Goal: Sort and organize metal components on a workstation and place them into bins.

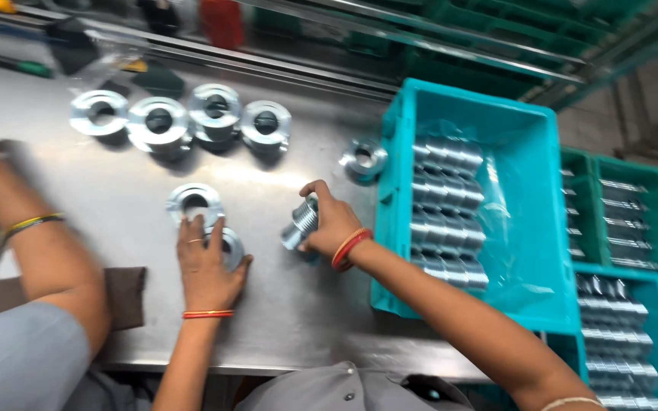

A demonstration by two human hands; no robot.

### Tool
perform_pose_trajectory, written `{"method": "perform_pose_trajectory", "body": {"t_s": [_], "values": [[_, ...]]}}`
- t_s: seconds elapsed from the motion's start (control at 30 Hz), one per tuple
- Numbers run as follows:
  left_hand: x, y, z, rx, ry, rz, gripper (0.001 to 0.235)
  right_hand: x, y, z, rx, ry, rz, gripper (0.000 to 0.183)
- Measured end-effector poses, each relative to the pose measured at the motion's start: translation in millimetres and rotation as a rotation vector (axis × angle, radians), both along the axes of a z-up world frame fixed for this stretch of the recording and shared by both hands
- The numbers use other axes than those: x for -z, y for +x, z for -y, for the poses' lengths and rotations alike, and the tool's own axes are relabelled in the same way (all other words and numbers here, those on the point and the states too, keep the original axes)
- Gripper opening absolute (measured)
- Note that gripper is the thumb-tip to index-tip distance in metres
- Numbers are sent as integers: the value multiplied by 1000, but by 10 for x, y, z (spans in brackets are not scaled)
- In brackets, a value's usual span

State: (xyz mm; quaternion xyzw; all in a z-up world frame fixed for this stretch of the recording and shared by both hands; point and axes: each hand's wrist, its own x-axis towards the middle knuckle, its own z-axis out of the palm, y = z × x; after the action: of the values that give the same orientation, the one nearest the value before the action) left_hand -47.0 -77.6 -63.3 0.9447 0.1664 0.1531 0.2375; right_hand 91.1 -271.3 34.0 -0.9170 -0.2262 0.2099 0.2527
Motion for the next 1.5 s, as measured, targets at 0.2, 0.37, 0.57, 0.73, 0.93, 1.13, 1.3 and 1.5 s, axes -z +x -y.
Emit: {"method": "perform_pose_trajectory", "body": {"t_s": [0.2,0.37,0.57,0.73,0.93,1.13,1.3,1.5], "values": [[-92,-45,140,68,11,46,80,-848,-252,812,160,572,-688,97],[-184,-109,482,121,-25,15,80,-1470,-258,1799,351,532,-495,104],[-174,-160,814,181,-41,-8,79,-1044,-12,2677,734,168,-174,99],[-303,-212,934,188,-66,-7,79,-192,152,3294,873,115,-161,96],[-404,-301,1045,-76,-58,-183,93,439,103,3638,958,46,-441,94],[-358,-205,985,-88,-42,-192,95,591,108,3764,976,34,-687,95],[-565,-235,931,13,-166,-3,79,547,1,3795,525,-415,-214,91],[-718,138,549,-14,-17,155,81,96,97,3568,402,-396,93,66]]}}
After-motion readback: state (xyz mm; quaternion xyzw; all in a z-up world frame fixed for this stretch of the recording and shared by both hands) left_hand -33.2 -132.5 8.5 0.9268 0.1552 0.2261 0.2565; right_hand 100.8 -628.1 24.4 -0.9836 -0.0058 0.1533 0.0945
